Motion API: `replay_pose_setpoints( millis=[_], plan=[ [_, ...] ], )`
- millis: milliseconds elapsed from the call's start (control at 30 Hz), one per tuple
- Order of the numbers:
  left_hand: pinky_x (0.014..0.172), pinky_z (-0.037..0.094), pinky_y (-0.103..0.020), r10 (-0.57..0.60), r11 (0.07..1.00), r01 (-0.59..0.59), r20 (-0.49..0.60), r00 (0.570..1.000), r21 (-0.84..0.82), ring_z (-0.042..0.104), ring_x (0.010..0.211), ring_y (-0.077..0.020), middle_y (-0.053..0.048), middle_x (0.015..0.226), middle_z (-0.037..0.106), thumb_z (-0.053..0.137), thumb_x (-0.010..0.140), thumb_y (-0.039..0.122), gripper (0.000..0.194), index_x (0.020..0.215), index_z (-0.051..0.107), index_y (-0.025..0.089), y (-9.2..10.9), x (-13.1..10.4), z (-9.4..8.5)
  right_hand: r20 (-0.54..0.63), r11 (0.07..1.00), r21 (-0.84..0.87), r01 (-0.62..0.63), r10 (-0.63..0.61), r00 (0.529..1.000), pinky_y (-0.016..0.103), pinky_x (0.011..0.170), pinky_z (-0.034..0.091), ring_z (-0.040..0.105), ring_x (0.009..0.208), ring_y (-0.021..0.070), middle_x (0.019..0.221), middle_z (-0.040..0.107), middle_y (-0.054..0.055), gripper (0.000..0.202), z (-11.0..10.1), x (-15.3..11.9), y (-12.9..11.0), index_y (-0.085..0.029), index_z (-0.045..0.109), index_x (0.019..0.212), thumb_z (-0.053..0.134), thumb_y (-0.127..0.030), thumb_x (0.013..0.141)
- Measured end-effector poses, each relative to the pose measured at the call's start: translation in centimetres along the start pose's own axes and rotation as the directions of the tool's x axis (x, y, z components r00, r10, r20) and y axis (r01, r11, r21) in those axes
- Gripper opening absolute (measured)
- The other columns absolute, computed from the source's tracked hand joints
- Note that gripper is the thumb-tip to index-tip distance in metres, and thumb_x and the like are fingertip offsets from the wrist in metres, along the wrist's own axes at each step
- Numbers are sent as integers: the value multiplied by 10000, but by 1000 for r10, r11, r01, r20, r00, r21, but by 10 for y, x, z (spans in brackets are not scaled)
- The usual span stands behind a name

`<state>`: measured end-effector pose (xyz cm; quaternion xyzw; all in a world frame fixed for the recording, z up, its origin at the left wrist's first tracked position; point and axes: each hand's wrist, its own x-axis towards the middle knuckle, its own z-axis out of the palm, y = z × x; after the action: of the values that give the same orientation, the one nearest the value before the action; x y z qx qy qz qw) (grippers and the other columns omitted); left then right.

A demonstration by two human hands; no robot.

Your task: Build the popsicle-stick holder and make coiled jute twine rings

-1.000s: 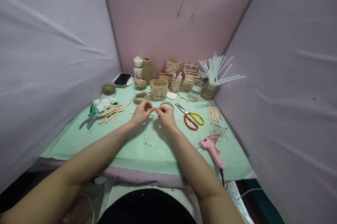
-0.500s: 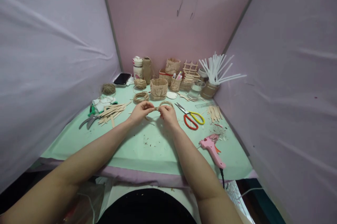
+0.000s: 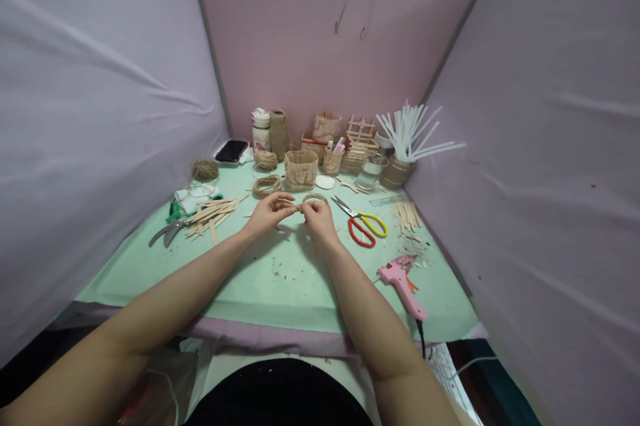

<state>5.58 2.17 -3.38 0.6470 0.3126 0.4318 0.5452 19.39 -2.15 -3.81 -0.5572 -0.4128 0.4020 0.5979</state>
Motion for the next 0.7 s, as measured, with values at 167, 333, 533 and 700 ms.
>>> replay_pose_setpoints(
  millis=[167,333,533,700],
  plan=[
    [705,489,-294,44,999,-45,-79,996,-15,664,751,-178,-47,765,698,721,669,339,319,907,617,154,0,0,0,42,999,-13,-33,34,999,207,401,265,372,466,80,565,514,-13,200,0,-1,-1,-170,585,625,587,-366,667],
    [747,504,-315,16,997,-22,-85,996,-76,669,744,-177,-37,754,699,727,658,319,316,900,604,158,2,1,0,137,995,2,-104,103,985,213,428,339,511,580,116,838,666,73,293,-1,-3,-2,-164,682,799,567,-422,723],
    [715,512,-308,-9,997,2,-83,997,-82,669,756,-184,-29,730,690,717,670,289,277,872,570,168,4,-3,4,110,994,98,-54,43,993,217,556,411,552,712,132,805,649,24,263,-2,-2,-4,-206,685,835,670,-386,644],
    [609,483,-264,-90,996,90,-24,996,4,637,735,-170,-45,774,687,682,698,339,266,867,588,156,7,-5,4,112,982,165,-90,72,991,201,554,372,502,707,118,731,580,4,277,-3,-5,-8,-197,659,761,707,-435,627]
  ],
)
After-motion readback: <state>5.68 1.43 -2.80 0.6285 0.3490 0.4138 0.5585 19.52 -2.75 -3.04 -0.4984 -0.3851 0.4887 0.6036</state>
